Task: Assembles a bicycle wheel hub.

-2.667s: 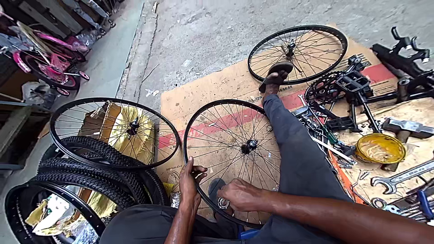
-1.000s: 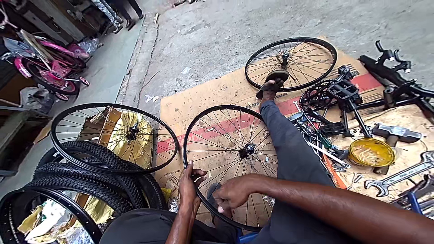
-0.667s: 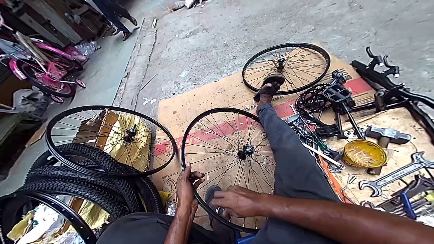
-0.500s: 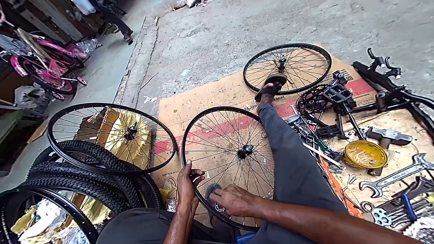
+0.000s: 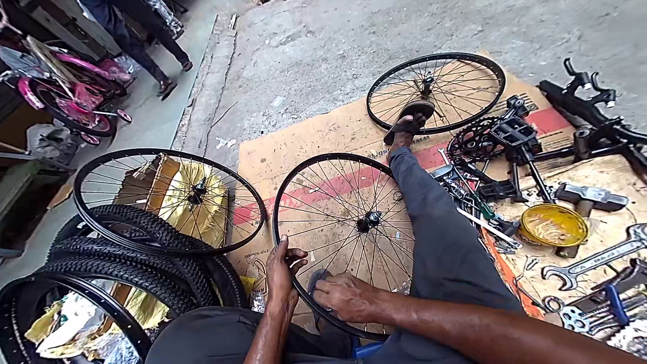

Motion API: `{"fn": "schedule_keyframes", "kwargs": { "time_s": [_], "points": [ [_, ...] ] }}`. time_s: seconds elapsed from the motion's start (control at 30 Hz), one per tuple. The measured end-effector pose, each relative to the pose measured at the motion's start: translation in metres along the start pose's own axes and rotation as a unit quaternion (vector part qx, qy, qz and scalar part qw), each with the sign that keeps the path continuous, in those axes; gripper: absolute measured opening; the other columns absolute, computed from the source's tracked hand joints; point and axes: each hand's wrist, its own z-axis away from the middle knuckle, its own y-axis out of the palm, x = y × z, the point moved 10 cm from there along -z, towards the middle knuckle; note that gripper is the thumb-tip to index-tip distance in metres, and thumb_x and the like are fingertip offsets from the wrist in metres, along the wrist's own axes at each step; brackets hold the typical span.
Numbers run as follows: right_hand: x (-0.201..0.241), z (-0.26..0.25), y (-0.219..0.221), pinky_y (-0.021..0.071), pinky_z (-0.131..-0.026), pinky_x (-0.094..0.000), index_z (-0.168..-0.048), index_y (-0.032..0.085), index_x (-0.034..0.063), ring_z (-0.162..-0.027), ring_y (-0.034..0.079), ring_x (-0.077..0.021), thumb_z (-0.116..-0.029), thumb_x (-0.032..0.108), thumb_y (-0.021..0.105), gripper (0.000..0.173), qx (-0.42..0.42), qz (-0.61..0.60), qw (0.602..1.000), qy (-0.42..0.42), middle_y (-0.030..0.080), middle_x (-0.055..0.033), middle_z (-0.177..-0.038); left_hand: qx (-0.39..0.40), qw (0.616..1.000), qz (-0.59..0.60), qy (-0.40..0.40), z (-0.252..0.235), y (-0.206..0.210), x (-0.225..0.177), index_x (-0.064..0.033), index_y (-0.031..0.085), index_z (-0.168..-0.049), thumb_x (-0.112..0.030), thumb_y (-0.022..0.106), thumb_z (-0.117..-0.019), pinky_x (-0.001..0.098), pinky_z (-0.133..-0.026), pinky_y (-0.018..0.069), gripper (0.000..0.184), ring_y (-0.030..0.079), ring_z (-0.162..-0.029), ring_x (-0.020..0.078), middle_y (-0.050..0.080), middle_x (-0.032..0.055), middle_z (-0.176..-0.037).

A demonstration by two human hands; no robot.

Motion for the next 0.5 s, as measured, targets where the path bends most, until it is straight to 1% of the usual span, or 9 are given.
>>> {"fn": "schedule_keyframes", "kwargs": {
  "time_s": [0.07, 0.1, 0.17, 0.2, 0.27, 0.3, 0.37, 0.43, 0.5],
  "points": [
    [-0.005, -0.004, 0.004, 0.0559, -0.067, -0.0491, -0.102, 0.065, 0.0028, -0.081, 0.066, -0.0330, -0.0954, 0.007, 0.062, 0.008, 0.093, -0.025, 0.995, 0.035, 0.062, -0.0171, -0.100, -0.001, 1.000, -0.008, 0.001, 0.000, 0.000, 0.001, -0.0037, 0.059, -0.087, -0.039, 0.048, -0.1085, 0.0360, -0.062, 0.0592, 0.042, 0.068, -0.065, 0.0226, 0.067, 0.0104, -0.070],
    [-0.008, -0.006, 0.005, 0.0562, -0.070, -0.0529, -0.105, 0.065, 0.0011, -0.086, 0.066, -0.0361, -0.0936, 0.008, 0.066, 0.014, 0.161, -0.039, 0.985, 0.051, 0.062, -0.0198, -0.107, -0.001, 1.000, -0.008, 0.001, 0.000, 0.000, 0.000, -0.0034, 0.059, -0.088, -0.039, 0.048, -0.1085, 0.0358, -0.062, 0.0591, 0.042, 0.068, -0.064, 0.0225, 0.067, 0.0105, -0.070],
    [-0.015, -0.006, 0.005, 0.0527, -0.087, -0.0589, -0.115, 0.063, -0.0021, -0.104, 0.064, -0.0413, -0.0952, 0.018, 0.071, 0.029, 0.301, -0.082, 0.947, 0.083, 0.060, -0.0242, -0.117, -0.001, 1.000, -0.002, 0.001, 0.000, 0.000, -0.001, -0.0024, 0.060, -0.091, -0.038, 0.049, -0.1084, 0.0354, -0.061, 0.0591, 0.041, 0.068, -0.063, 0.0222, 0.067, 0.0107, -0.069],
    [-0.017, -0.004, 0.005, 0.0501, -0.090, -0.0608, -0.119, 0.062, -0.0036, -0.106, 0.063, -0.0423, -0.0989, 0.024, 0.069, 0.035, 0.354, -0.110, 0.924, 0.092, 0.062, -0.0257, -0.115, 0.000, 1.000, 0.001, 0.000, 0.000, 0.001, -0.002, -0.0020, 0.060, -0.092, -0.038, 0.049, -0.1084, 0.0353, -0.060, 0.0592, 0.041, 0.068, -0.063, 0.0221, 0.067, 0.0109, -0.069],
    [-0.020, -0.005, 0.006, 0.0496, -0.080, -0.0600, -0.116, 0.062, -0.0043, -0.092, 0.066, -0.0392, -0.1071, 0.033, 0.055, 0.039, 0.410, -0.146, 0.896, 0.086, 0.066, -0.0241, -0.096, -0.001, 1.000, 0.003, -0.001, 0.002, 0.001, -0.002, -0.0021, 0.060, -0.092, -0.038, 0.049, -0.1083, 0.0354, -0.060, 0.0592, 0.041, 0.068, -0.063, 0.0221, 0.067, 0.0107, -0.069],
    [-0.022, -0.007, 0.007, 0.0483, -0.076, -0.0571, -0.112, 0.062, -0.0036, -0.086, 0.064, -0.0358, -0.1091, 0.033, 0.050, 0.039, 0.424, -0.150, 0.889, 0.079, 0.064, -0.0214, -0.089, -0.001, 1.000, 0.004, -0.001, 0.002, 0.001, -0.001, -0.0021, 0.060, -0.092, -0.038, 0.049, -0.1082, 0.0354, -0.060, 0.0592, 0.041, 0.068, -0.063, 0.0222, 0.067, 0.0109, -0.069],
    [-0.023, -0.014, 0.010, 0.0475, -0.070, -0.0534, -0.104, 0.066, -0.0014, -0.078, 0.062, -0.0303, -0.1056, 0.027, 0.057, 0.030, 0.424, -0.155, 0.889, 0.070, 0.063, -0.0169, -0.083, 0.000, 1.000, 0.004, -0.002, 0.001, 0.001, 0.001, -0.0020, 0.060, -0.093, -0.038, 0.049, -0.1081, 0.0348, -0.060, 0.0588, 0.040, 0.068, -0.063, 0.0222, 0.067, 0.0111, -0.069],
    [-0.021, -0.020, 0.010, 0.0485, -0.071, -0.0537, -0.104, 0.069, 0.0012, -0.080, 0.063, -0.0296, -0.0957, 0.020, 0.072, 0.020, 0.387, -0.157, 0.906, 0.076, 0.065, -0.0148, -0.085, -0.001, 1.000, 0.005, -0.002, -0.001, -0.001, 0.002, -0.0021, 0.060, -0.092, -0.038, 0.049, -0.1083, 0.0346, -0.059, 0.0586, 0.041, 0.068, -0.063, 0.0223, 0.067, 0.0113, -0.069],
    [-0.018, -0.020, 0.003, 0.0508, -0.079, -0.0557, -0.107, 0.067, 0.0029, -0.087, 0.065, -0.0315, -0.0829, 0.011, 0.084, 0.030, 0.302, -0.159, 0.936, 0.084, 0.068, -0.0150, -0.092, 0.002, 1.000, 0.005, -0.001, -0.001, -0.001, 0.002, -0.0021, 0.059, -0.090, -0.038, 0.049, -0.1084, 0.0338, -0.058, 0.0584, 0.041, 0.068, -0.062, 0.0220, 0.067, 0.0112, -0.068]
  ]
}}
